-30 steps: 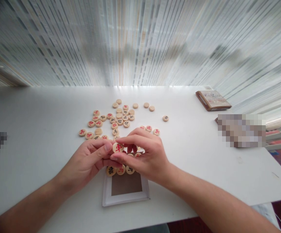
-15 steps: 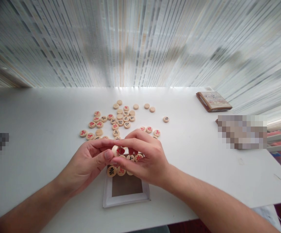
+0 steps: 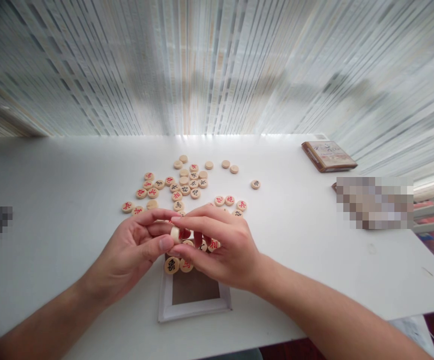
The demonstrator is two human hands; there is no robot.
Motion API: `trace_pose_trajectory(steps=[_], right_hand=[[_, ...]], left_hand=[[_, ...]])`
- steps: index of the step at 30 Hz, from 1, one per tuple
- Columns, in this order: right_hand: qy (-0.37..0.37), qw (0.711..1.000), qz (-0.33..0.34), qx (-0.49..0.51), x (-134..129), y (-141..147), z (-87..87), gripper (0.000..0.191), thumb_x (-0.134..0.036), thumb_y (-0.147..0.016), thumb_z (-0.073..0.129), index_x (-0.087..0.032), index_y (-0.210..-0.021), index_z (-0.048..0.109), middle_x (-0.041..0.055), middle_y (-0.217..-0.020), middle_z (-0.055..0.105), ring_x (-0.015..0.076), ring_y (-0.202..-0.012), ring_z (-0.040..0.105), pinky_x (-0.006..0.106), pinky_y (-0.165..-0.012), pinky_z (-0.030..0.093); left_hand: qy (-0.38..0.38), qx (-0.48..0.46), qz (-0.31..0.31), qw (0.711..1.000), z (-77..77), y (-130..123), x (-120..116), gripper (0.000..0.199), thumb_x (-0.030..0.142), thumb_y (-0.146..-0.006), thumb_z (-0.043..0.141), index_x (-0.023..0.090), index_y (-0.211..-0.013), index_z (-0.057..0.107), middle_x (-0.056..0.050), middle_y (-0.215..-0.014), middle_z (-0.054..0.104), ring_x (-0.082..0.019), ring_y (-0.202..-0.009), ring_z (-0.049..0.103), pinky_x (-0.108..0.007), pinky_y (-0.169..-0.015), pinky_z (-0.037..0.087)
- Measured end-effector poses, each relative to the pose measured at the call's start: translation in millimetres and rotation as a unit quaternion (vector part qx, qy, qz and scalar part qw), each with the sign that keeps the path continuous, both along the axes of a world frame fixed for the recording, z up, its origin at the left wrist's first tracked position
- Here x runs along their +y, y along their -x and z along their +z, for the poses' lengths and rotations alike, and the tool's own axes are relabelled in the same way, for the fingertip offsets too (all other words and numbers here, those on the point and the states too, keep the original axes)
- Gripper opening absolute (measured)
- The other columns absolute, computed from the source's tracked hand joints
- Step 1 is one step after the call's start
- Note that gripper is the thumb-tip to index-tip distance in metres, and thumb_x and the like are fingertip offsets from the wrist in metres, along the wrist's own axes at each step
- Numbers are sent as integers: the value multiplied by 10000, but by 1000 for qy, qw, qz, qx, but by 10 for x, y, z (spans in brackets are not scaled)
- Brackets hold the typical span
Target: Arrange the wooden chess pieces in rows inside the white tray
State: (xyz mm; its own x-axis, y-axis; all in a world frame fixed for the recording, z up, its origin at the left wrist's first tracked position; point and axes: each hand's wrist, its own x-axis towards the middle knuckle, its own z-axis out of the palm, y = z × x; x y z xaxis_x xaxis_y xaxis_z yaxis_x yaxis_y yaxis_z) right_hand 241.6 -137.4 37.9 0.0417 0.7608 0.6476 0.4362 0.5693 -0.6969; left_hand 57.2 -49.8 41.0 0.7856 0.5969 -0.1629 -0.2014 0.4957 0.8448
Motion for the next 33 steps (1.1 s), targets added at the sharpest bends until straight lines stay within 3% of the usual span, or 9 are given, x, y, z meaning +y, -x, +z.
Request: trace_pose_trajectory(steps=[8, 18, 26, 33], right_hand=[[0, 1000, 6, 15, -3, 26, 22, 288, -126, -916, 817, -233, -1181, 785, 82, -997, 772, 131, -676, 689, 239, -546, 602], [18, 999, 21, 17, -3, 19, -25, 360, -57, -865, 793, -199, -1195, 766, 92, -1065, 743, 98, -657, 653, 211, -541, 581], [60, 997, 21, 51, -6, 19, -13, 284, -116, -887, 767, -225, -1144, 716, 65, -1007, 710, 127, -672, 637, 243, -507, 543], [127, 982, 21, 138, -1, 2, -73, 249, -254, -873, 894, -219, -1037, 709, 15, -901, 657, 109, -625, 610, 246, -507, 538]], left_hand=[[-10, -5, -27, 1000, 5, 2, -6, 333, 262, -873, 896, 197, -1172, 765, -73, -937, 857, -208, -888, 836, -272, -848, 667], [-40, -5, 2, 999, -12, 4, -18, 413, 116, -797, 932, 228, -1157, 763, -43, -998, 836, -170, -917, 812, -227, -836, 674], [-61, 9, 58, 996, -21, 27, 5, 378, 80, -746, 957, 211, -1071, 814, -36, -941, 844, -177, -920, 814, -213, -821, 679], [-96, 21, 108, 989, 16, 10, -20, 242, 84, -756, 954, 255, -911, 880, 1, -871, 863, -136, -814, 821, -163, -766, 673]])
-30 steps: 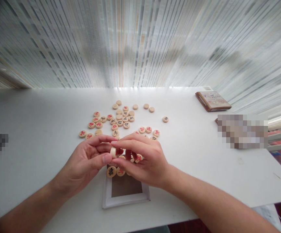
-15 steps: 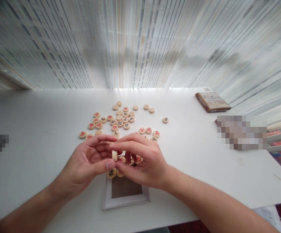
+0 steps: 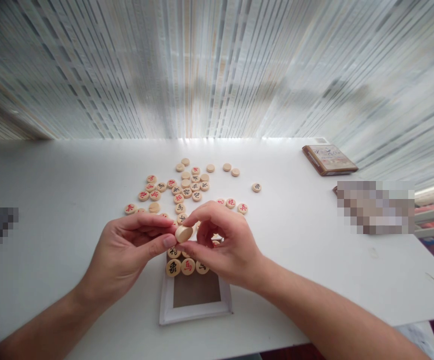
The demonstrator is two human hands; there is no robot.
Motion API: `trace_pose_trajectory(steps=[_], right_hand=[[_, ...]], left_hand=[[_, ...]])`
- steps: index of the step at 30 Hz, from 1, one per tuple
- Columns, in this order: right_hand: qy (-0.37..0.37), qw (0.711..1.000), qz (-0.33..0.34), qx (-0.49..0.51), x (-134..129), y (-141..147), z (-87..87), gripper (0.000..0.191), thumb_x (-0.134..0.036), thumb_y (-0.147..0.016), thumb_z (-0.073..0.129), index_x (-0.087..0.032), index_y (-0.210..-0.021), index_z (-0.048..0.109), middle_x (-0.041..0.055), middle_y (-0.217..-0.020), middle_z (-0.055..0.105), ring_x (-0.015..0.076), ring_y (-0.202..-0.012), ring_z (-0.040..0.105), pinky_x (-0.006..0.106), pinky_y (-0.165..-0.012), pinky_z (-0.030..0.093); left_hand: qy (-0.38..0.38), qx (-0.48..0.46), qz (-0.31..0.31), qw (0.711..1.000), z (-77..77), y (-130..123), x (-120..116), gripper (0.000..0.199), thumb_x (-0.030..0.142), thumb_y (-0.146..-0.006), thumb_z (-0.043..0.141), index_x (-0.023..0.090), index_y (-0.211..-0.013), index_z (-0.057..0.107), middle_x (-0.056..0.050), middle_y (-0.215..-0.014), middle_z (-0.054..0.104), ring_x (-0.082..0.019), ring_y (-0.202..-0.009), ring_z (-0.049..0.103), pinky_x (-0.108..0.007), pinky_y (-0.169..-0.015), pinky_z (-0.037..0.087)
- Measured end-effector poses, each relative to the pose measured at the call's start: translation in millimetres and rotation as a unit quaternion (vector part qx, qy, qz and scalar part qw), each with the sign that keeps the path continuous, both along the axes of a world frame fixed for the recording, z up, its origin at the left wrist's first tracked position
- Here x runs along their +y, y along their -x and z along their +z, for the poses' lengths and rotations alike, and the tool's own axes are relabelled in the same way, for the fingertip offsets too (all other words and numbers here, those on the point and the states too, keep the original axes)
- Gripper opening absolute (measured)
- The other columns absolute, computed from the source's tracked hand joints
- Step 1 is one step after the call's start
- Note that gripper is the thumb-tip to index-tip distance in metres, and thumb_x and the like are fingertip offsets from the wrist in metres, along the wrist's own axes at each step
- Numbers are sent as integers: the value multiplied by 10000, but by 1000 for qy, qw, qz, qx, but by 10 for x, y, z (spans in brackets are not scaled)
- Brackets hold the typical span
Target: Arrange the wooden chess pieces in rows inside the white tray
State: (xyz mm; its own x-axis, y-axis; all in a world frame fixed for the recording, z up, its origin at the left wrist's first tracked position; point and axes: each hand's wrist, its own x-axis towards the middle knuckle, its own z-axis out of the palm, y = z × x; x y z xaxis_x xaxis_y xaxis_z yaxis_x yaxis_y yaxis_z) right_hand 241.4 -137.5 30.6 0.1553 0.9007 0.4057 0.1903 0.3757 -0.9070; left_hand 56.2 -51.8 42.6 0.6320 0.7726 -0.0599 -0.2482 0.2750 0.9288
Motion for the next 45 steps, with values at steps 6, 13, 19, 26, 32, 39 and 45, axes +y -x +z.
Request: trace_pose_trajectory(steps=[6, 13, 19, 26, 32, 39, 45], right_hand=[[-11, 999, -1, 34, 0, -3, -46, 308, -283, -780, 984, -211, -888, 705, 6, -819, 692, 110, -597, 607, 234, -489, 527], [-12, 999, 4, 45, -9, -6, 13, 259, -134, -773, 964, -203, -951, 789, 16, -754, 782, 126, -547, 705, 211, -469, 570], [96, 970, 81, 208, 6, 7, 70, 250, -105, -772, 944, -192, -957, 800, 3, -687, 770, 113, -480, 669, 200, -440, 555], [158, 948, 83, 265, 54, -2, 115, 297, -94, -698, 991, -173, -890, 779, -7, -738, 754, 74, -526, 665, 146, -505, 564], [225, 921, 103, 300, 65, -24, 97, 323, -127, -661, 1021, -166, -805, 734, -29, -638, 726, 82, -488, 659, 133, -462, 540], [228, 908, 126, 329, 38, -6, 112, 267, -188, -765, 975, -157, -769, 710, -19, -603, 723, 80, -481, 631, 145, -457, 523], [239, 908, 137, 316, 36, -57, 102, 230, -304, -888, 897, -154, -801, 747, 3, -632, 728, 85, -503, 642, 167, -479, 540]], left_hand=[[-20, 31, -15, 999, 76, -30, -33, 255, 110, -672, 1004, 227, -874, 900, -33, -837, 865, -173, -764, 820, -194, -730, 689], [-2, 29, -19, 999, 70, -24, -14, 215, 143, -790, 946, 236, -979, 902, -31, -833, 865, -154, -755, 820, -167, -711, 676], [-21, -7, -27, 999, 22, -21, 0, 130, 167, -897, 866, 229, -1008, 894, -30, -846, 859, -129, -741, 800, -182, -735, 681], [-75, 4, -38, 996, 54, -48, -50, 252, 133, -839, 906, 258, -1057, 890, -27, -949, 872, -173, -848, 838, -214, -804, 700], [-302, 62, 30, 951, -26, -23, -72, 316, 86, -877, 854, 299, -1108, 880, -9, -959, 867, -132, -808, 799, -178, -727, 661], [-394, 71, 21, 916, -65, 13, -56, 396, 73, -851, 873, 283, -1186, 848, -10, -992, 855, -150, -808, 784, -248, -771, 668], [-380, 69, 42, 922, -72, 19, -68, 397, 83, -855, 877, 285, -1195, 848, -10, -986, 857, -145, -798, 785, -237, -756, 665]])
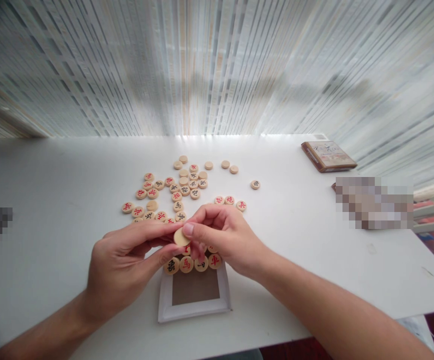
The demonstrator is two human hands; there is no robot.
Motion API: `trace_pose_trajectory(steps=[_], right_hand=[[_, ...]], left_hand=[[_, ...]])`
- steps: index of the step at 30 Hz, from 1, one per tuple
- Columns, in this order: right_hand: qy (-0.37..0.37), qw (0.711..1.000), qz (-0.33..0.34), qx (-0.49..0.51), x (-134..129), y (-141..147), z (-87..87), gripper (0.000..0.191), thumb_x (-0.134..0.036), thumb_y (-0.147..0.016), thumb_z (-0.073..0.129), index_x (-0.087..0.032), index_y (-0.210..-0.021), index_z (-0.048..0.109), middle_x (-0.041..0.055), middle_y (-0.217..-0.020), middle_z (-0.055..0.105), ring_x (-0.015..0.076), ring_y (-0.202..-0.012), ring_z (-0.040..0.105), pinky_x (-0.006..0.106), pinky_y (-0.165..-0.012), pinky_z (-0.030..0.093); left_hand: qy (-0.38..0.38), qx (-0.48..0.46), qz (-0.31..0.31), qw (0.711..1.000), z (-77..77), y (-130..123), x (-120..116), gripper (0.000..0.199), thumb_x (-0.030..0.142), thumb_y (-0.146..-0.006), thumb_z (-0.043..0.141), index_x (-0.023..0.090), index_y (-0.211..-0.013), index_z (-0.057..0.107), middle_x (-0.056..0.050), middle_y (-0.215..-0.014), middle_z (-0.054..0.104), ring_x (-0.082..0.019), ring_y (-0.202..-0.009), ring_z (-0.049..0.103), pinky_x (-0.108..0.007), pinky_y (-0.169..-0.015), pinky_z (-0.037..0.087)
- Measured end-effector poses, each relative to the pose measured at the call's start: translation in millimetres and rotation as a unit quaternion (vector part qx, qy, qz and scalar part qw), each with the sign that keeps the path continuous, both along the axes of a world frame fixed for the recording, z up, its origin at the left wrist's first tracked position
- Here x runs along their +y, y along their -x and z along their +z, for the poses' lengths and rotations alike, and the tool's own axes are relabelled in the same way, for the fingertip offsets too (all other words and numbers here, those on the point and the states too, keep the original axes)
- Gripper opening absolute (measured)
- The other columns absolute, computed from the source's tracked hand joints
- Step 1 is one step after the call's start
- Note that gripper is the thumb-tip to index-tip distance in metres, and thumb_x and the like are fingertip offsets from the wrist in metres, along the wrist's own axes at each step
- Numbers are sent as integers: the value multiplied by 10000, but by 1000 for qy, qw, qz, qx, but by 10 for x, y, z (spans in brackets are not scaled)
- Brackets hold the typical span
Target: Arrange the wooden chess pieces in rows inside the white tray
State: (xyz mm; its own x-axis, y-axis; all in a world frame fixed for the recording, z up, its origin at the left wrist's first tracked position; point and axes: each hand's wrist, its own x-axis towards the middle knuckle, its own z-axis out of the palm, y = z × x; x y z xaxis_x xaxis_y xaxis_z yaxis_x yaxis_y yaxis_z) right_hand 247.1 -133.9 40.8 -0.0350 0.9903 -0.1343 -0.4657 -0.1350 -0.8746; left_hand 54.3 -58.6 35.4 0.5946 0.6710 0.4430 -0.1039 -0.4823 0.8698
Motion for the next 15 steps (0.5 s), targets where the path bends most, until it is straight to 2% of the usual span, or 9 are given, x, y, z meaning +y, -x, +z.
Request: trace_pose_trajectory(steps=[6, 11, 15], right_hand=[[-4, 1000, 8, 14, -5, -1, -5, 243, -222, -784, 971, -170, -882, 755, -27, -684, 726, 61, -559, 639, 144, -546, 547], [7, 1000, -10, 22, 7, 22, 15, 283, -160, -708, 999, -160, -807, 734, -21, -726, 745, 56, -559, 628, 139, -528, 529], [13, 1000, -21, 8, 21, 15, 12, 273, -212, -726, 995, -151, -763, 732, -14, -640, 723, 66, -514, 603, 150, -490, 500]], left_hand=[[-3, -3, 3, 1000, -2, 13, 10, 438, 76, -863, 866, 325, -1223, 839, -5, -1015, 852, -145, -829, 781, -233, -756, 654], [-43, -2, -2, 999, 14, 10, 15, 423, 87, -889, 846, 331, -1234, 832, -2, -1002, 852, -143, -829, 765, -239, -752, 635], [-34, 1, -9, 999, -2, 9, 12, 420, 90, -896, 840, 333, -1238, 828, 0, -988, 844, -148, -849, 771, -243, -766, 640]])
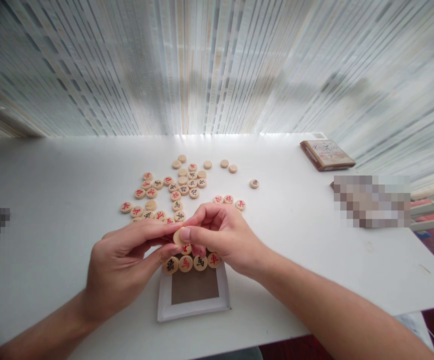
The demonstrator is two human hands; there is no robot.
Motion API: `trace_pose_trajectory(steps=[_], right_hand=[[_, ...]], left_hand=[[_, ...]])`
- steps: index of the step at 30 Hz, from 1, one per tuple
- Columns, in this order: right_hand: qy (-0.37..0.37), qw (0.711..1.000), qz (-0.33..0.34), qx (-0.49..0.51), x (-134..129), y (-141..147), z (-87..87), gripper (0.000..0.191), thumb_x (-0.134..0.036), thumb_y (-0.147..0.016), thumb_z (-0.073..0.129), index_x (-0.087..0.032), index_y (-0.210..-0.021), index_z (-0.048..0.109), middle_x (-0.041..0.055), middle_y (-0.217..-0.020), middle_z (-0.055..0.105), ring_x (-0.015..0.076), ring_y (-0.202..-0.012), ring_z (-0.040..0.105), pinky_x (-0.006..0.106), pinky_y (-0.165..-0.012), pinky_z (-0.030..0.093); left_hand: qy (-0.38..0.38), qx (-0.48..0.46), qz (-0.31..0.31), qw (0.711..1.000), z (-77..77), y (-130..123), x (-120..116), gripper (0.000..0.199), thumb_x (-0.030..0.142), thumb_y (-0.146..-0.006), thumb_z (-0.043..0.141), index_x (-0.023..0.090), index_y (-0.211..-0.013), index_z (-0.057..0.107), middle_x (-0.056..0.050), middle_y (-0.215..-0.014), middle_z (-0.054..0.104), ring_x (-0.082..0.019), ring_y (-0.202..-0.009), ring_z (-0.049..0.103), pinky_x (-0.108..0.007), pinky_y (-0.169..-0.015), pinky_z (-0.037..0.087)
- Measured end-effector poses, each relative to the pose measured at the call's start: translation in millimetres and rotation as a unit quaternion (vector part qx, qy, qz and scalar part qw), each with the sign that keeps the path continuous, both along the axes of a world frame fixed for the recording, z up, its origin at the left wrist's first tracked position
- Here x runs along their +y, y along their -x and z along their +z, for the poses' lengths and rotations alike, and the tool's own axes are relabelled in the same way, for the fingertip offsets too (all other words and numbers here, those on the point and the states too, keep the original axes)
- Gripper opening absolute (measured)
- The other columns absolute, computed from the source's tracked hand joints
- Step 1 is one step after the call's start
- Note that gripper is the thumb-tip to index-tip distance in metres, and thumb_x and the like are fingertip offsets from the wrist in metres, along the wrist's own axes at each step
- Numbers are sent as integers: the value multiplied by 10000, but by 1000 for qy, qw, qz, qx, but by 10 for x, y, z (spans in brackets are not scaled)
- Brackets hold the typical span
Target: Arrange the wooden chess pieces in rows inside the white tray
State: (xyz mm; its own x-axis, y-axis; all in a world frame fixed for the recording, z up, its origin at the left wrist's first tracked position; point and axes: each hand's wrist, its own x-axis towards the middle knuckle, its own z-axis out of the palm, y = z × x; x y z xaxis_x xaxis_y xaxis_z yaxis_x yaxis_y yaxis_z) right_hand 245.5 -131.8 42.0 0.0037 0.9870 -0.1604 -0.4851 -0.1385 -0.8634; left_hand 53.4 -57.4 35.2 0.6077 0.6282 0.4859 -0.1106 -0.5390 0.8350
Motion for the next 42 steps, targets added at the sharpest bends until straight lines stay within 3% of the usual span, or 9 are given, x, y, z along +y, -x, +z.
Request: trace_pose_trajectory(steps=[5, 15, 20, 24, 28, 36, 42], right_hand=[[5, 1000, 12, -18, -9, -22, -17, 264, -307, -809, 946, -157, -778, 730, -1, -586, 703, 91, -468, 595, 178, -453, 487], [-10, 999, 30, 28, -7, -36, -39, 363, -77, -634, 1016, -165, -875, 761, -18, -764, 759, 78, -634, 683, 142, -582, 564], [11, 999, 34, 39, -15, -20, -30, 411, -88, -602, 1038, -163, -852, 721, -26, -747, 759, 78, -634, 693, 136, -571, 561], [30, 999, 24, 27, -20, 14, -26, 445, -164, -588, 1061, -166, -752, 648, -30, -659, 737, 71, -517, 634, 141, -469, 499], [9, 1000, -12, -17, -17, 27, -12, 349, -266, -681, 1033, -162, -760, 709, -19, -635, 728, 87, -511, 631, 169, -463, 517], [-85, 989, -57, -109, -32, 59, 22, 235, -364, -829, 945, -190, -939, 833, 44, -811, 805, 172, -731, 785, 292, -714, 695], [-117, 980, -80, -141, -58, 99, 8, 285, -326, -785, 978, -211, -1012, 851, 63, -886, 832, 228, -837, 827, 352, -788, 730]], left_hand=[[36, -1, 1, 999, -21, 7, -7, 451, 47, -865, 847, 323, -1222, 838, -10, -1015, 845, -149, -844, 776, -236, -778, 656], [43, 1, 14, 999, 24, 4, 0, 434, 48, -861, 852, 323, -1197, 852, -11, -1006, 849, -138, -812, 747, -216, -753, 626], [-4, -5, 0, 1000, 41, -7, 15, 458, 50, -879, 839, 352, -1223, 839, 11, -956, 832, -128, -818, 731, -212, -738, 588], [-51, 1, -15, 999, 14, -10, 8, 453, 29, -898, 809, 316, -1248, 832, -16, -946, 814, -132, -803, 724, -235, -732, 580], [22, 13, -15, 1000, 0, -5, -12, 408, 60, -913, 794, 304, -1238, 837, -42, -999, 803, -169, -900, 742, -266, -789, 623], [144, -27, 41, 988, 87, -61, 1, 299, 72, -903, 788, 281, -1092, 888, -45, -991, 831, -158, -915, 780, -203, -784, 677], [237, -37, 43, 970, 85, -60, 8, 232, 114, -889, 837, 279, -1043, 894, -23, -988, 867, -169, -903, 826, -216, -806, 705]])
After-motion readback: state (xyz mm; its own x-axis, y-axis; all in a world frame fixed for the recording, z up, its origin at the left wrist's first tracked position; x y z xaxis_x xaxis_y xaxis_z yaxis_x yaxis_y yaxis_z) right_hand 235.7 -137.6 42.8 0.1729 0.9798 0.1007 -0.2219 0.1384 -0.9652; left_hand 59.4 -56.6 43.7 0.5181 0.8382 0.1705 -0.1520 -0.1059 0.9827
